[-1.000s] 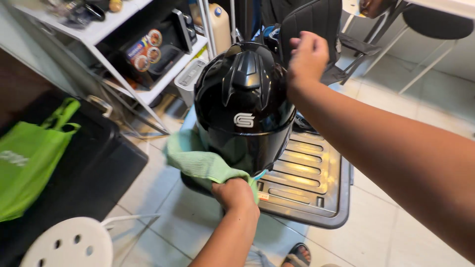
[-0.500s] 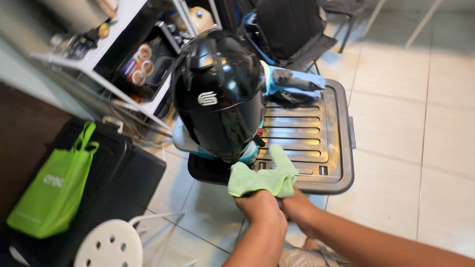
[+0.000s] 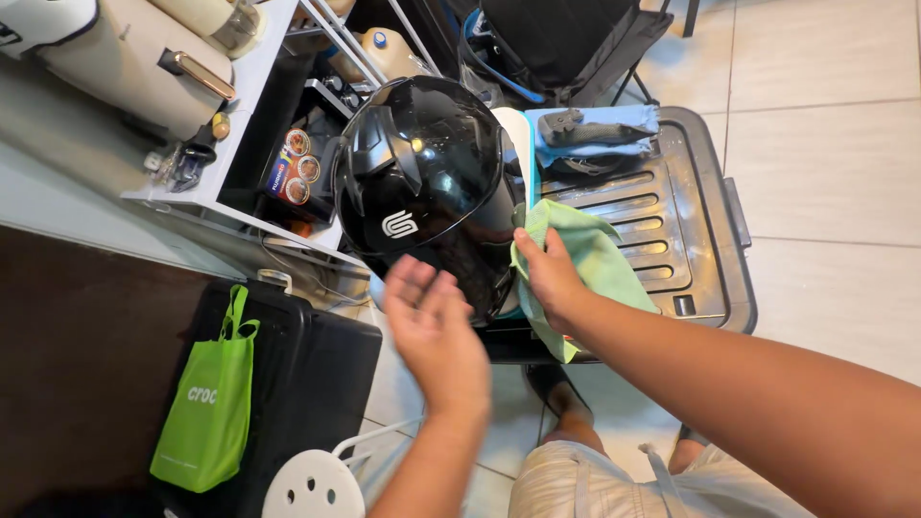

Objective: The person wipes the exterior and interior of a black motorcycle helmet using a light green cloth. They rotate the helmet to clean different sides and then wipe the inner padding and straps before placing the helmet on a black bin.

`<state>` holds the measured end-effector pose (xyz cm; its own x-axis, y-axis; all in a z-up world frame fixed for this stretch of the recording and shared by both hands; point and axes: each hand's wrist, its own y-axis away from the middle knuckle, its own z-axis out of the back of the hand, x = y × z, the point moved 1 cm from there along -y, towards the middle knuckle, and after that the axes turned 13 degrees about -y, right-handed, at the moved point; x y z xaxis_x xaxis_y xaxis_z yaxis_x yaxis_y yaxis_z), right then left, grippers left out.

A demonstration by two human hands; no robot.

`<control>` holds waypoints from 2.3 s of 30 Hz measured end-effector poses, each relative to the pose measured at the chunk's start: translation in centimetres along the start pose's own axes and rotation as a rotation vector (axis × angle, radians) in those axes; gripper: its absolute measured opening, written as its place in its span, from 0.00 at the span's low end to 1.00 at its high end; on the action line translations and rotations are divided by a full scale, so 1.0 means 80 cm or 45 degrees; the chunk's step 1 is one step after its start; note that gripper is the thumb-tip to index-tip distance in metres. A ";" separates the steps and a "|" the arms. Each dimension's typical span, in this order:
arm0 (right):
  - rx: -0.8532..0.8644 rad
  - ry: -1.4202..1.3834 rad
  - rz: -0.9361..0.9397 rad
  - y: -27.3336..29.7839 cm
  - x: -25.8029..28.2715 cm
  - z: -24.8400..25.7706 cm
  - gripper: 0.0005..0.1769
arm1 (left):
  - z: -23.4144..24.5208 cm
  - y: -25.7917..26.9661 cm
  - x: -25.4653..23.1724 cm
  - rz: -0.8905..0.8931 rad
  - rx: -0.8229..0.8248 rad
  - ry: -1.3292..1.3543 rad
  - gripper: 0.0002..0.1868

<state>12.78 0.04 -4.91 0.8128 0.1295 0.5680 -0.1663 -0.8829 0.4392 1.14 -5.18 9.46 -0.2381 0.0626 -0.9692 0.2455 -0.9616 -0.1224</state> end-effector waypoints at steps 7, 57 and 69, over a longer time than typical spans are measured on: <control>0.024 -0.675 -0.423 0.063 -0.015 0.030 0.26 | 0.020 -0.232 -0.046 -0.974 0.070 -0.386 0.15; 0.568 0.490 0.557 -0.095 0.052 -0.094 0.28 | -0.003 -0.334 -0.063 -0.298 0.721 -1.048 0.43; 0.962 1.240 1.028 -0.159 0.120 -0.155 0.29 | 0.015 -0.355 -0.023 -0.655 0.716 -0.894 0.42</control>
<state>15.74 18.09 3.60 -0.0954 -0.5261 0.8450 0.1912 -0.8428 -0.5032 -6.50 21.68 15.01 -0.7286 0.5046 -0.4631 -0.4721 -0.8599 -0.1942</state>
